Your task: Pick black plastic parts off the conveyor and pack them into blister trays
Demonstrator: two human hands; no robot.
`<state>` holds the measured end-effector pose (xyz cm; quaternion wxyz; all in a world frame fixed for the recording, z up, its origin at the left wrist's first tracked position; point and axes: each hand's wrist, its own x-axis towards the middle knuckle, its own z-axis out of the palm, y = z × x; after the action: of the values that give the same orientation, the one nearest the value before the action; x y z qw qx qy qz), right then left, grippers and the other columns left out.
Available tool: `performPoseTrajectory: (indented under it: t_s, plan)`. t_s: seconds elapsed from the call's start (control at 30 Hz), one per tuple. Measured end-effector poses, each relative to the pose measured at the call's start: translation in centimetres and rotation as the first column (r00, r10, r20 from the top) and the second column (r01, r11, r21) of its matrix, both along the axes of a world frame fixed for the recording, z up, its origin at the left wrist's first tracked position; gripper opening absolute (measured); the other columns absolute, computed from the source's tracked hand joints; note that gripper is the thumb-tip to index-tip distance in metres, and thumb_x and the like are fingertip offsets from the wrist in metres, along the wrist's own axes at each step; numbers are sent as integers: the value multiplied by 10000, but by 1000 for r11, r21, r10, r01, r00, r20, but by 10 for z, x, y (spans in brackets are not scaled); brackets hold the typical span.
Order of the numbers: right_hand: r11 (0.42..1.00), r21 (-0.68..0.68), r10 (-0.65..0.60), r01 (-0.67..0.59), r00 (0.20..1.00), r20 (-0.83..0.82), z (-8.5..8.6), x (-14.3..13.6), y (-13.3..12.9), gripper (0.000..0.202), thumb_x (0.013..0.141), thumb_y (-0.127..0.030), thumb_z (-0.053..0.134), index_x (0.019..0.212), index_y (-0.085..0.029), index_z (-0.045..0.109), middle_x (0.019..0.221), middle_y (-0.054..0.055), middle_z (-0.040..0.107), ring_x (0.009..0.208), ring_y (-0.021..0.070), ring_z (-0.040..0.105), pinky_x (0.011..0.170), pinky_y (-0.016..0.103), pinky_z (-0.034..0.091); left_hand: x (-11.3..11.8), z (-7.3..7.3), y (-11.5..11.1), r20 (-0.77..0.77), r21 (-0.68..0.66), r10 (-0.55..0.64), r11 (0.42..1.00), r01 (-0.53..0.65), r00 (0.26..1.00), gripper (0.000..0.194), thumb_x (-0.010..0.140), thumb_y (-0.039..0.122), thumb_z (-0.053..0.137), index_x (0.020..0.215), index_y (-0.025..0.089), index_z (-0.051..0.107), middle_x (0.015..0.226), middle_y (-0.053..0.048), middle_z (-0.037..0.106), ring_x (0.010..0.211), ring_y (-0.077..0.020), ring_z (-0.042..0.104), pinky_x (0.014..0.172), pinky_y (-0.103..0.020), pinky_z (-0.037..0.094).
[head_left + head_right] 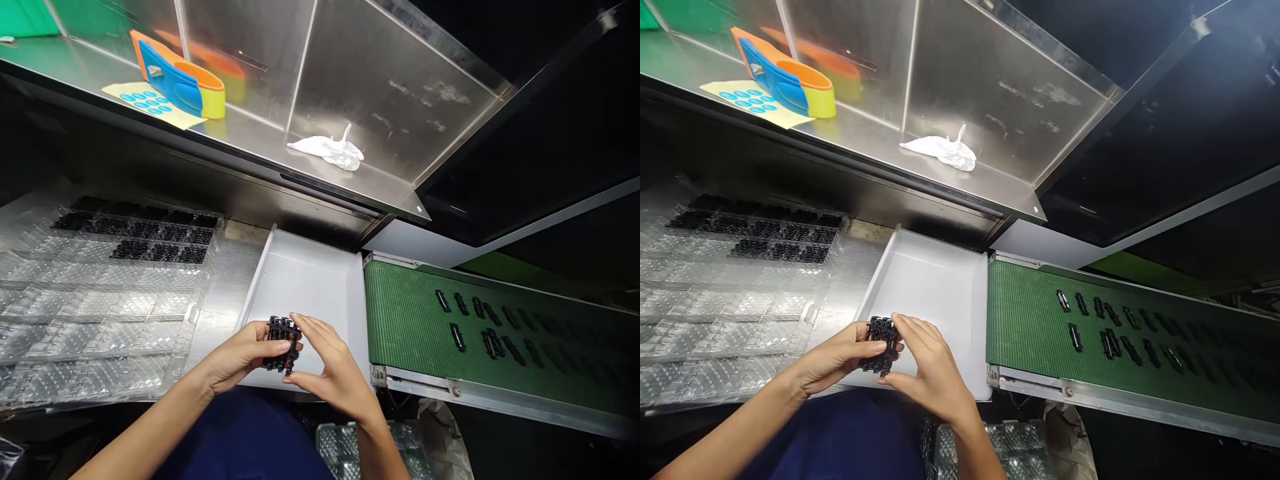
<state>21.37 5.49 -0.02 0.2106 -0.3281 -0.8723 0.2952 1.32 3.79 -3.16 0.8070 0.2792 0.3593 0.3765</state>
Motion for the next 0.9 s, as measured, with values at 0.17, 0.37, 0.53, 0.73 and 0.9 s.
performPoseTrajectory:
  t_s: [0.17,0.37,0.53,0.73,0.9]
  plan:
    - [999,32,-36,37,999,-11,1,2,3,904,771,-328,787,1509,-306,265,1440,81,499,1315,270,476,1091,444,410,3,3,5,32,-15,-25,1000,26,999,362,667,312,837,977,150,742,973,-111,748,920,-255,655,760,-324,478]
    - [999,35,-32,33,999,-9,-3,11,10,964,738,-301,817,1515,-310,246,1446,74,494,1321,257,469,1111,439,389,15,4,16,26,-32,-38,999,39,999,457,635,335,865,1015,129,716,973,-119,745,897,-251,655,737,-323,476]
    - [997,1,-76,76,997,-25,-6,24,12,977,729,-311,823,1520,-290,249,1438,83,505,1328,246,467,1111,422,403,33,0,26,-13,-30,-87,996,87,996,454,600,374,883,956,143,722,970,-108,742,864,-250,664,737,-330,489]
    - [987,-42,-153,154,988,20,-9,55,10,1017,735,-320,815,1538,-286,191,1514,81,405,1398,249,377,1146,425,373,59,-6,37,-113,94,-143,984,154,983,392,666,365,845,989,177,728,1027,-91,752,962,-269,659,829,-344,495]
    - [945,-87,-309,315,948,76,-5,82,4,925,766,-429,770,1522,-273,259,1520,98,391,1405,272,364,1150,454,359,72,-8,42,-108,97,-199,973,209,974,386,669,371,843,996,200,729,971,-62,762,939,-262,677,850,-352,507]
